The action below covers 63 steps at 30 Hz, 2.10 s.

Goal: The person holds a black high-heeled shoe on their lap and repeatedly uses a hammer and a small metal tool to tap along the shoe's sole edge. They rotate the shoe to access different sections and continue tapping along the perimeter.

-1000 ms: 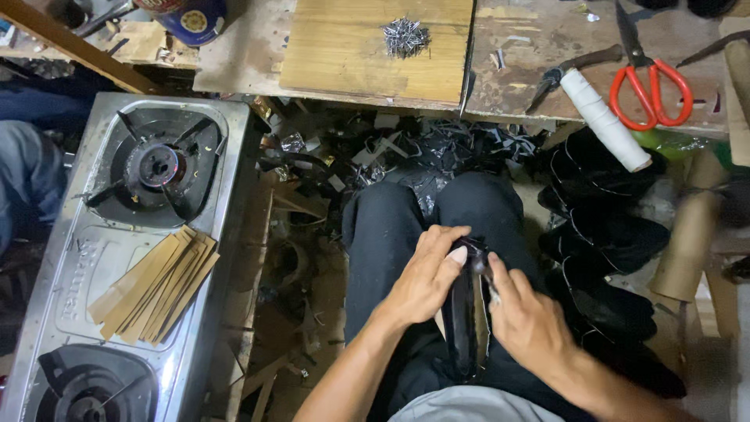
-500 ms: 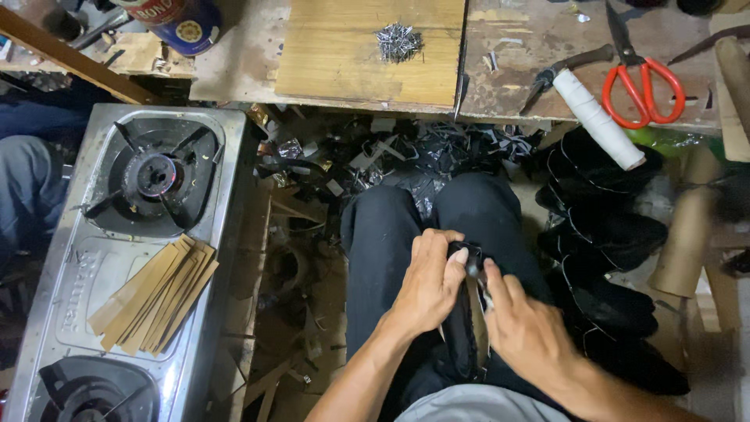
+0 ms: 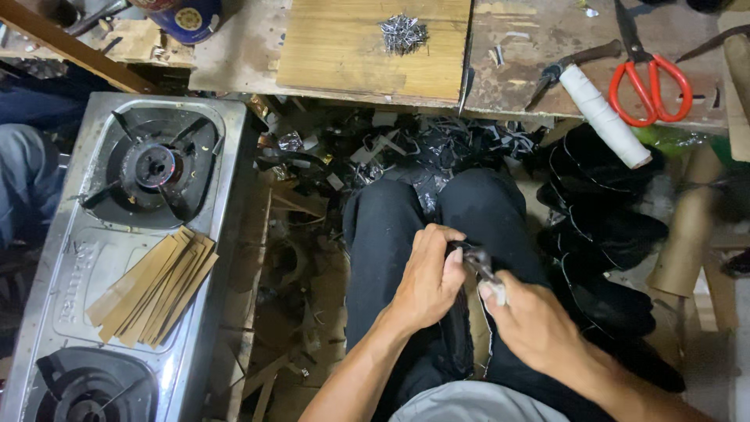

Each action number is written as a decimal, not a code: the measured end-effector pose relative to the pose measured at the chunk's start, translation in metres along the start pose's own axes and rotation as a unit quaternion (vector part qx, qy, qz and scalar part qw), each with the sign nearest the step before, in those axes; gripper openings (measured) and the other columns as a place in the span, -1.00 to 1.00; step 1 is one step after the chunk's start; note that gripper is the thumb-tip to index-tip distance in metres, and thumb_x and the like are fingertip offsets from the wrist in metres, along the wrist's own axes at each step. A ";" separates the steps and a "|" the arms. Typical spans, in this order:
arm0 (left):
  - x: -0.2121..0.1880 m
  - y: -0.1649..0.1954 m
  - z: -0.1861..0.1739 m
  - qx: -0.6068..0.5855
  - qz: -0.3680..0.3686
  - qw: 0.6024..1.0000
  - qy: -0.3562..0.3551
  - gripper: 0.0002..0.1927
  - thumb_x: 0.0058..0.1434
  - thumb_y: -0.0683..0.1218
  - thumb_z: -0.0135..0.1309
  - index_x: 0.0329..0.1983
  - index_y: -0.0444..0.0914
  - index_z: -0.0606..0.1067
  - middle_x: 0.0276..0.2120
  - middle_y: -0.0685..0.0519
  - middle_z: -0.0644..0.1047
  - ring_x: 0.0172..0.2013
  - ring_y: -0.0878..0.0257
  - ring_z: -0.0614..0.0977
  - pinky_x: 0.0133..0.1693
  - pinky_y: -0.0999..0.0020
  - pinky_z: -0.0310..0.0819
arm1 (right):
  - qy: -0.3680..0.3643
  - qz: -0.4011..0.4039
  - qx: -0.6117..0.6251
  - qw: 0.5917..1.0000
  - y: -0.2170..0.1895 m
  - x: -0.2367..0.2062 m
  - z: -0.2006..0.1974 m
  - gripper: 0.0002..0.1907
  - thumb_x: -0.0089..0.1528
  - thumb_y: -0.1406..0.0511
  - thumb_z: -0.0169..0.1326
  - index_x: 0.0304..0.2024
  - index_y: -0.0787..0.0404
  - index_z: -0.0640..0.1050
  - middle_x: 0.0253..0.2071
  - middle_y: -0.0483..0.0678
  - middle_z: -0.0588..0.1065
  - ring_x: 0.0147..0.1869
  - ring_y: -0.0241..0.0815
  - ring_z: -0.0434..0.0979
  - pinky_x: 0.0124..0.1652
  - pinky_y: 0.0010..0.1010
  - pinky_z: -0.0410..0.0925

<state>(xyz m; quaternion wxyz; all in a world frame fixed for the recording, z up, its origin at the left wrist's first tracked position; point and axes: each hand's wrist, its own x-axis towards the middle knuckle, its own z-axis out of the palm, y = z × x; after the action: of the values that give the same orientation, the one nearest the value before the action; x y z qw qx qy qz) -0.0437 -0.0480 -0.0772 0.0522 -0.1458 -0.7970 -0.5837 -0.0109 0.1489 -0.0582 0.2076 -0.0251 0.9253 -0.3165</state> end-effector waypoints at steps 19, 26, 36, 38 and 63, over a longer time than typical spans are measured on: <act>0.003 -0.027 0.002 -0.183 -0.117 0.973 0.073 -0.55 0.54 0.04 -0.31 -0.14 -0.37 0.49 -0.28 -0.03 0.54 -0.21 0.23 0.54 -0.06 0.34 0.42 | 0.057 -0.235 -0.094 0.966 -0.025 -0.007 -0.023 -0.83 0.21 0.33 0.20 -0.36 0.34 0.53 -0.58 0.06 0.53 -0.58 -0.02 0.60 -0.54 -0.29 0.40; 0.006 -0.012 -0.005 -0.136 -0.075 0.984 0.090 -0.59 0.54 -0.02 -0.30 -0.14 -0.38 0.49 -0.26 -0.04 0.49 -0.20 0.19 0.53 -0.06 0.32 0.41 | 0.102 -0.243 0.018 0.965 -0.013 -0.007 -0.004 -0.70 0.32 0.18 0.06 -0.34 0.29 0.52 -0.53 0.08 0.55 -0.51 0.01 0.63 -0.50 -0.32 0.44; 0.002 0.014 -0.042 0.043 0.107 0.957 0.267 -0.75 0.50 -0.09 -0.14 0.03 -0.33 0.49 -0.13 -0.11 0.46 -0.09 0.06 0.50 0.01 0.23 0.42 | -0.168 0.053 0.208 0.962 -0.067 0.024 -0.033 -0.68 0.35 0.12 -0.01 -0.15 0.25 0.54 -0.55 -0.03 0.53 -0.56 -0.20 0.47 -0.49 -0.29 0.34; 0.003 0.012 -0.050 0.099 0.124 0.956 0.245 -0.72 0.49 -0.09 -0.12 0.11 -0.33 0.48 -0.08 -0.13 0.43 -0.04 0.02 0.49 0.06 0.19 0.41 | -0.157 -0.047 0.219 0.962 -0.082 0.038 -0.042 -0.71 0.32 0.20 -0.05 -0.08 0.23 0.56 -0.45 -0.05 0.59 -0.43 -0.24 0.57 -0.39 -0.35 0.44; -0.009 0.052 -0.066 0.220 0.052 0.964 0.142 -0.65 0.30 -0.23 -0.04 0.15 -0.40 0.42 0.04 -0.19 0.51 0.08 -0.16 0.48 0.14 0.04 0.41 | -0.023 -0.232 -0.052 0.971 -0.077 0.022 -0.009 -0.36 0.12 0.37 0.10 0.28 0.32 0.35 -0.17 0.13 0.53 -0.36 0.17 0.64 -0.39 -0.10 0.48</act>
<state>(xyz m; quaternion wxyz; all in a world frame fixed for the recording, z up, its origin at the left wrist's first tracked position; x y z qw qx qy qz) -0.0254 -0.0978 -0.0118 0.2255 -0.0878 -0.8818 -0.4049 -0.0408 0.0888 -0.0141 0.1484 -0.2568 0.9044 -0.3069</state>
